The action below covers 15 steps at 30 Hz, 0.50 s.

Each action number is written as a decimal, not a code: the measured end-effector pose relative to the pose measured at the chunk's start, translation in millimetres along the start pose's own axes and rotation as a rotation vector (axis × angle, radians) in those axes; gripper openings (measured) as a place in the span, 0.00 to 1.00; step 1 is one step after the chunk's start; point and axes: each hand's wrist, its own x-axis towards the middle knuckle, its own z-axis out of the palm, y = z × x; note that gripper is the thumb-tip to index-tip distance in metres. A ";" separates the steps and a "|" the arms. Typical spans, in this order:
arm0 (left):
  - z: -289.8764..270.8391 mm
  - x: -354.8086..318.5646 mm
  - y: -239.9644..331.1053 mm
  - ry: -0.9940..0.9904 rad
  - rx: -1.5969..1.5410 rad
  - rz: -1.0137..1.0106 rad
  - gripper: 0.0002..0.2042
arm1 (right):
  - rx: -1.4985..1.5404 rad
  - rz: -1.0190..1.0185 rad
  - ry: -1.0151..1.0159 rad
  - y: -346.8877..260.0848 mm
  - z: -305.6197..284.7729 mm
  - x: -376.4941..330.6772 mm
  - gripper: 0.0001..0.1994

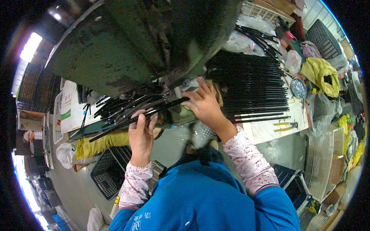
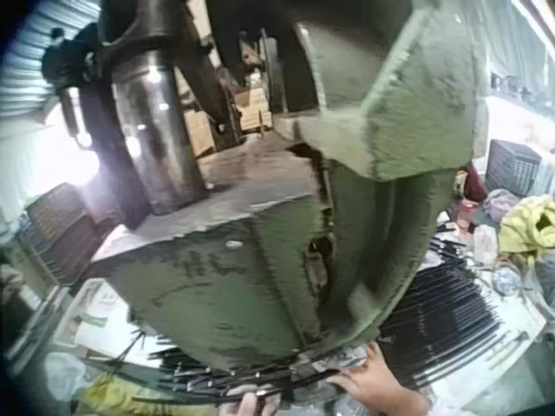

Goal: The person repeatedly picks up black rods from a tray and inserts them into a green machine, then removes and places them back. The process is continuous and repetitive throughout the clip.

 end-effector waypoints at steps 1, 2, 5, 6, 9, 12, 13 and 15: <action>0.9 4.0 6.3 -0.009 0.007 0.016 0.12 | 0.016 0.023 0.006 1.3 6.3 3.7 0.13; 2.9 6.8 9.9 0.015 0.021 0.031 0.11 | 0.025 0.050 0.005 4.3 9.8 4.4 0.14; -3.1 21.0 13.9 0.045 -0.026 0.015 0.12 | -0.145 -0.183 0.078 3.2 16.9 14.9 0.12; -4.2 22.1 14.6 0.052 -0.027 0.010 0.13 | -0.200 -0.212 0.074 4.0 18.4 15.1 0.12; -0.8 22.4 18.4 0.085 -0.006 0.023 0.15 | -0.336 -0.170 -0.018 7.7 23.2 9.4 0.12; -5.6 23.4 19.5 0.184 0.092 -0.060 0.16 | -0.114 -0.071 0.094 -8.0 18.8 18.2 0.12; -3.4 23.2 18.5 0.224 0.105 -0.068 0.17 | -0.131 -0.056 0.087 -12.2 16.0 20.3 0.13; -1.5 22.8 19.0 0.218 0.148 -0.111 0.18 | -0.167 -0.025 0.074 -17.2 9.6 20.8 0.14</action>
